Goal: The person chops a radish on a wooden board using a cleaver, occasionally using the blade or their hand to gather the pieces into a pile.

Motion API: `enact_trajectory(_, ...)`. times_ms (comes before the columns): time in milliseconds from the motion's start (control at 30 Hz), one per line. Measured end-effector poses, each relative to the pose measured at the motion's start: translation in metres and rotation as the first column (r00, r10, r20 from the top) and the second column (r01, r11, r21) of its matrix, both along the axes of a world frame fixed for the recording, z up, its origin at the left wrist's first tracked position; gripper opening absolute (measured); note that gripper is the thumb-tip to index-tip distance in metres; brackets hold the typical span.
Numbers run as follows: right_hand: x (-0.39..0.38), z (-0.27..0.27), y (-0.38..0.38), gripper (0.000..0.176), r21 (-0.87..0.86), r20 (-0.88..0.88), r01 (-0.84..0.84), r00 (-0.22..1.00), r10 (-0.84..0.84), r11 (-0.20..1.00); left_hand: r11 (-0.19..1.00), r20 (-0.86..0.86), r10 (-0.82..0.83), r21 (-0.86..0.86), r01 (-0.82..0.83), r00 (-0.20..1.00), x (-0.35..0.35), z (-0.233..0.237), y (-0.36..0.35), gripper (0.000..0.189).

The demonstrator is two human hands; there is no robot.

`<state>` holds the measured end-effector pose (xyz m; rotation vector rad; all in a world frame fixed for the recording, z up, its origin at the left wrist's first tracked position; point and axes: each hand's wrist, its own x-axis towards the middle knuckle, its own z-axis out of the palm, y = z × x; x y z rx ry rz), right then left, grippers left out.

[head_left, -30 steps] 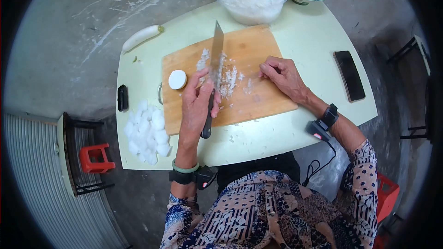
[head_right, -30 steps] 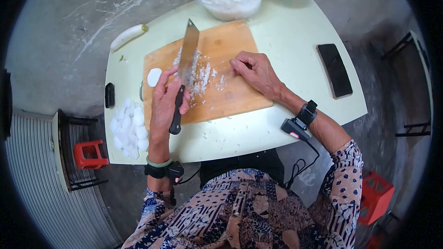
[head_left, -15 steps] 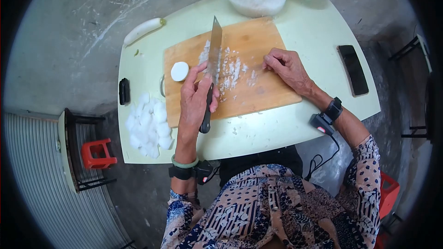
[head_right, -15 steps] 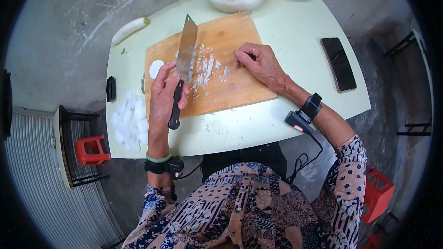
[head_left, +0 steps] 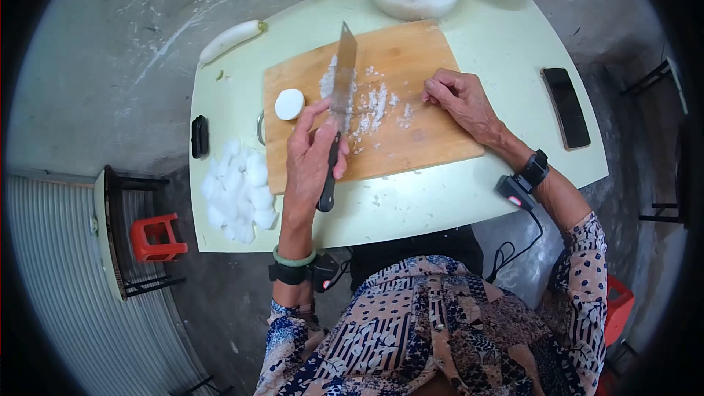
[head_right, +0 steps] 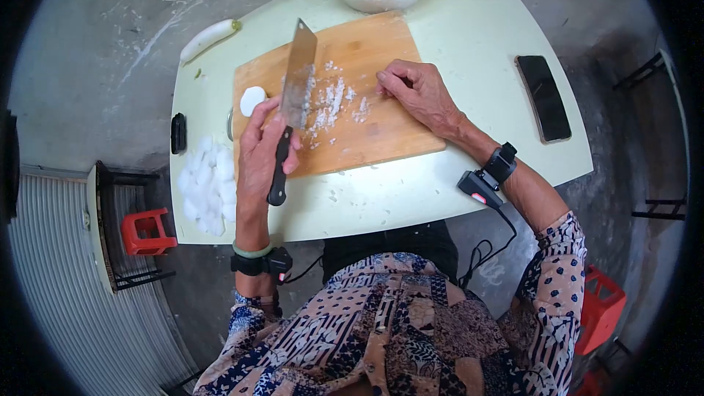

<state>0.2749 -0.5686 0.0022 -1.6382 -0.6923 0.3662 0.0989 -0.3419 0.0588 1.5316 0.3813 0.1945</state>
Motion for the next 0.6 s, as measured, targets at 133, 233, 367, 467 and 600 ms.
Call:
enact_trajectory(133, -0.001, -0.001, 0.000, 0.035, 0.011, 0.005, -0.002, 1.000, 0.002, 1.000, 0.999, 0.053, 0.027, -0.020, -0.026, 0.998, -0.006, 0.000, 0.006, 0.036)
enact_trajectory(233, 0.000, -0.001, 0.000, 0.035, -0.020, 0.010, 0.002, 1.000, -0.002, 1.000, 0.999, -0.006, 0.007, 0.037, -0.006, 1.000, -0.003, -0.004, 0.006, 0.036)
enact_trajectory(367, 0.002, -0.003, -0.001, 0.034, -0.031, 0.021, 0.002, 1.000, -0.001, 1.000, 0.999, 0.019, 0.013, 0.050, -0.014, 1.000, -0.002, 0.001, 0.001, 0.036)
enact_trajectory(467, -0.001, 0.001, -0.001, 0.034, -0.052, 0.008, 0.004, 1.000, -0.004, 0.999, 0.997, 0.001, -0.001, 0.082, 0.001, 1.000, -0.004, -0.003, 0.001, 0.036)
enact_trajectory(600, 0.001, -0.002, 0.000, 0.034, -0.017, 0.014, 0.002, 1.000, -0.002, 1.000, 0.999, 0.015, -0.005, 0.035, 0.005, 1.000, -0.007, 0.012, -0.008, 0.036)
